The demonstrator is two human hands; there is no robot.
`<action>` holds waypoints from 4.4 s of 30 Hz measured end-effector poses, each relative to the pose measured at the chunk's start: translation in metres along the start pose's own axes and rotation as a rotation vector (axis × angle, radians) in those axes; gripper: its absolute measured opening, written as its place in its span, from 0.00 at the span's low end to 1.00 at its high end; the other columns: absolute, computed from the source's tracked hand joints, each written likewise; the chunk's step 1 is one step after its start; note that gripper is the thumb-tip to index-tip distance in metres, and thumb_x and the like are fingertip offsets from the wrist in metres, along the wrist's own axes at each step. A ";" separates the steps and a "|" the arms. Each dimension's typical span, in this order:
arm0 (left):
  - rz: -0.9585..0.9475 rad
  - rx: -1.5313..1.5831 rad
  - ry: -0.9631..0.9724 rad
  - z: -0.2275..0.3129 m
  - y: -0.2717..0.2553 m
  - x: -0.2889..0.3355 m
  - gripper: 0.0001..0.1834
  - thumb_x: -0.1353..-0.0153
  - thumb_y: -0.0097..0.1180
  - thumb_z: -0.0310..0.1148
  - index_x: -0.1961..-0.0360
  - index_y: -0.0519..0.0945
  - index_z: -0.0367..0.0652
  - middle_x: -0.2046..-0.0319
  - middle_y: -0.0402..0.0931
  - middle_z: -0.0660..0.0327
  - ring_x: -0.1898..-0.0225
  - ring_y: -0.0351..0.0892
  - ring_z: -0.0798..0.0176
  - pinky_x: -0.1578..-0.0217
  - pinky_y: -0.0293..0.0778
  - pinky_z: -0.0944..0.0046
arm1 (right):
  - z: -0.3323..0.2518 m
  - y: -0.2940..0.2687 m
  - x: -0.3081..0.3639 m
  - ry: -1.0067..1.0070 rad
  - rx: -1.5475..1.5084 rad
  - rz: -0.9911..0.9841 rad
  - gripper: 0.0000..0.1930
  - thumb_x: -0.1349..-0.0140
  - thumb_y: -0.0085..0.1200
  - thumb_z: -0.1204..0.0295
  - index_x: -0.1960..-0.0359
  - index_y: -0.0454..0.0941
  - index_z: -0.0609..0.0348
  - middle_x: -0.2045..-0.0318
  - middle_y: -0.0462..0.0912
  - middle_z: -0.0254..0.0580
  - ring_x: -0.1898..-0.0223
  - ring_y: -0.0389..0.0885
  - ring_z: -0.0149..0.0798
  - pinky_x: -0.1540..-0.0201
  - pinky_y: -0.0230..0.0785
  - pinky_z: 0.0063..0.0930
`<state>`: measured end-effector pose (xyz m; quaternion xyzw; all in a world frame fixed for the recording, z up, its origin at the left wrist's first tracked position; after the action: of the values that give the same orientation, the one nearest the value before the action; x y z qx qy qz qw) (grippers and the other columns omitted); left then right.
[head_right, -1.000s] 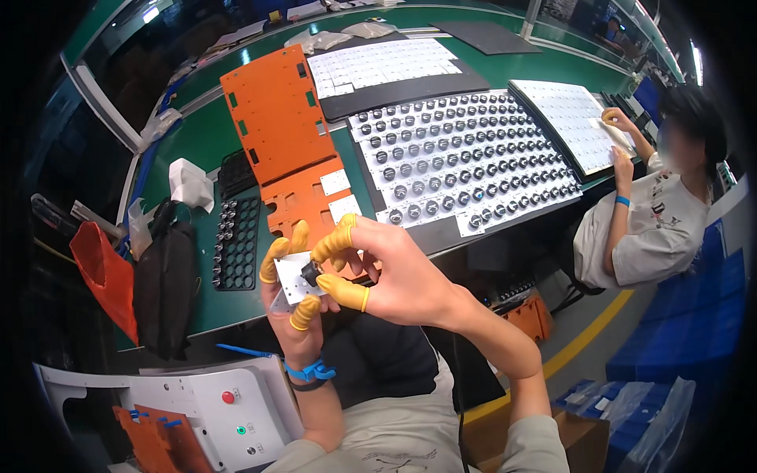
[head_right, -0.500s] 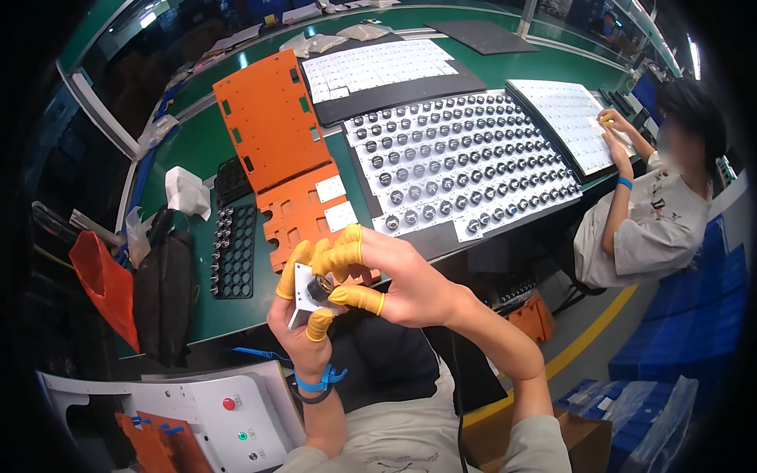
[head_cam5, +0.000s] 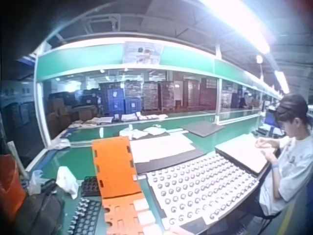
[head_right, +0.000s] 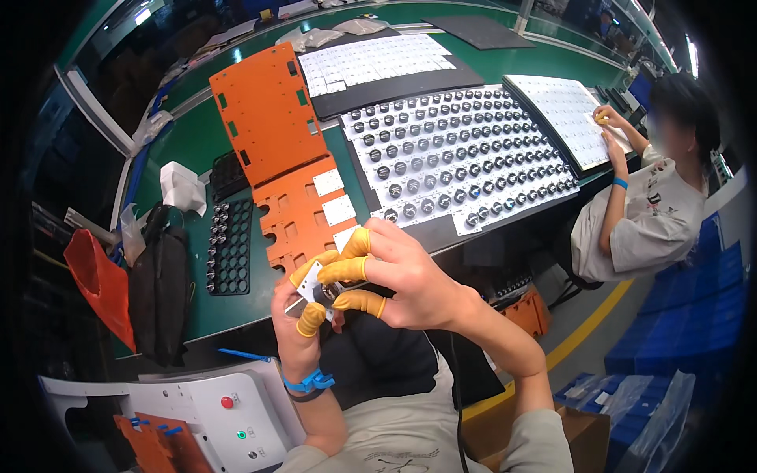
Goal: The person assembles small electronic components by hand at a factory workstation. They pick up small white rectangular modules and black circular parts from trays, press them together, and place the assembled units into an orange fixture. The person also handles a small white card and interacts with a machine interface at the end of the clip.
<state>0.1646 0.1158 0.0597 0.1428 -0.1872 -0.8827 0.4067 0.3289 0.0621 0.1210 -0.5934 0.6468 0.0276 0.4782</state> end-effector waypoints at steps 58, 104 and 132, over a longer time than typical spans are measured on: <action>0.288 -0.771 0.304 -0.006 0.010 -0.021 0.17 0.43 0.72 0.35 0.56 0.84 0.37 0.72 0.72 0.67 0.80 0.56 0.76 0.79 0.51 0.71 | 0.029 0.032 0.043 0.449 -0.166 0.300 0.10 0.39 0.63 0.75 0.57 0.82 0.65 0.63 0.81 0.45 0.61 0.80 0.43 0.56 0.70 0.30; 0.621 -1.537 -0.112 0.016 -0.120 -0.124 0.18 0.35 0.58 0.43 0.63 0.85 0.36 0.67 0.83 0.42 0.61 0.83 0.37 0.62 0.77 0.45 | -0.025 0.089 0.111 0.423 -0.334 0.260 0.19 0.43 0.56 0.89 0.49 0.82 0.64 0.65 0.82 0.45 0.65 0.80 0.40 0.61 0.74 0.27; -0.035 0.530 0.085 0.028 -0.120 0.067 0.26 0.30 0.48 0.54 0.51 0.75 0.39 0.73 0.65 0.62 0.79 0.55 0.67 0.86 0.55 0.74 | -0.006 0.109 0.027 0.407 -0.276 0.044 0.17 0.41 0.59 0.81 0.49 0.80 0.59 0.67 0.79 0.43 0.73 0.76 0.41 0.70 0.68 0.31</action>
<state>0.0315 0.1418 0.0246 0.2845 -0.3921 -0.8030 0.3472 0.2431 0.0708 0.0490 -0.6322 0.7328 0.0061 0.2516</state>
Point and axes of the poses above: each hand's wrist, its own x-axis away from the middle knuckle, its own y-axis out of the palm, z = x × y, the point moved 3 cm from there along -x, towards the middle knuckle
